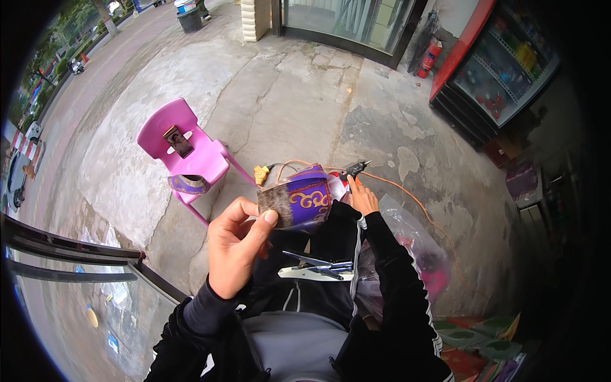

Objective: The person assembles a pair of purple slippers by applying hot glue to the sole and attaching the fabric upper. They use a hot glue gun and a stapler to secure the edges, then inspect the finished slipper.

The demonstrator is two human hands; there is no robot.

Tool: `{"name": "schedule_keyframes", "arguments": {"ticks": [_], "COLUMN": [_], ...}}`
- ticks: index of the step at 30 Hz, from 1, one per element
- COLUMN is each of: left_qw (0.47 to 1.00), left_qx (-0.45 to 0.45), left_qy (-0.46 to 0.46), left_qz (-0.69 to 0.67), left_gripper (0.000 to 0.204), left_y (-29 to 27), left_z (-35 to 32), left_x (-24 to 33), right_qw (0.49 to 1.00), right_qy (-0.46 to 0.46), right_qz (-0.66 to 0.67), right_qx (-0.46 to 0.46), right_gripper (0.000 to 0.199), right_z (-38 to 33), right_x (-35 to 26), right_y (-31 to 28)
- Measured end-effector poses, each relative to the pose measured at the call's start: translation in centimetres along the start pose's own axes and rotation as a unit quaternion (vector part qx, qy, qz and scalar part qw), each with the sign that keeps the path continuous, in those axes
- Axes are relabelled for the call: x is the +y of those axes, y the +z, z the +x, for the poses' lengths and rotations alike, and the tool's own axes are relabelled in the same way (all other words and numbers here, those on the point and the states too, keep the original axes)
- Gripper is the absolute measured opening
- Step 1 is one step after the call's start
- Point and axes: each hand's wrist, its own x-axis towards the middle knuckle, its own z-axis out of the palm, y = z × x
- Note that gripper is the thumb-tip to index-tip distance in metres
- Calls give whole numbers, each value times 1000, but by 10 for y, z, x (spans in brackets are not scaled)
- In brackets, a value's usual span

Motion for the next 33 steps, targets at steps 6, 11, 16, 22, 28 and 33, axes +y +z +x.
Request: {"name": "schedule_keyframes", "arguments": {"ticks": [6, 11, 16, 22, 28, 33], "left_qw": [999, 997, 997, 995, 991, 989], "left_qx": [-36, -59, -50, -79, -106, -132], "left_qy": [-37, -50, -54, -54, -68, -63], "left_qz": [10, -21, -31, -25, -38, -40], "left_gripper": [15, 16, 19, 24, 28, 29], "left_y": [-3, -3, -7, -7, -5, -8], "left_z": [0, -1, 1, 1, 0, 0], "left_x": [4, 5, 5, 5, 8, 10], "right_qw": [928, 755, 805, 835, 869, 883], "right_qy": [0, -228, -357, -357, -368, -370], "right_qz": [372, 614, 474, 418, 326, 280], "right_qx": [14, 13, 2, 37, 56, 69], "right_gripper": [29, 59, 70, 63, 66, 68], "right_z": [15, 6, 9, -2, -8, -15], "right_x": [-60, -131, -158, -160, -158, -160], "right_y": [-160, -264, -286, -283, -290, -296]}}
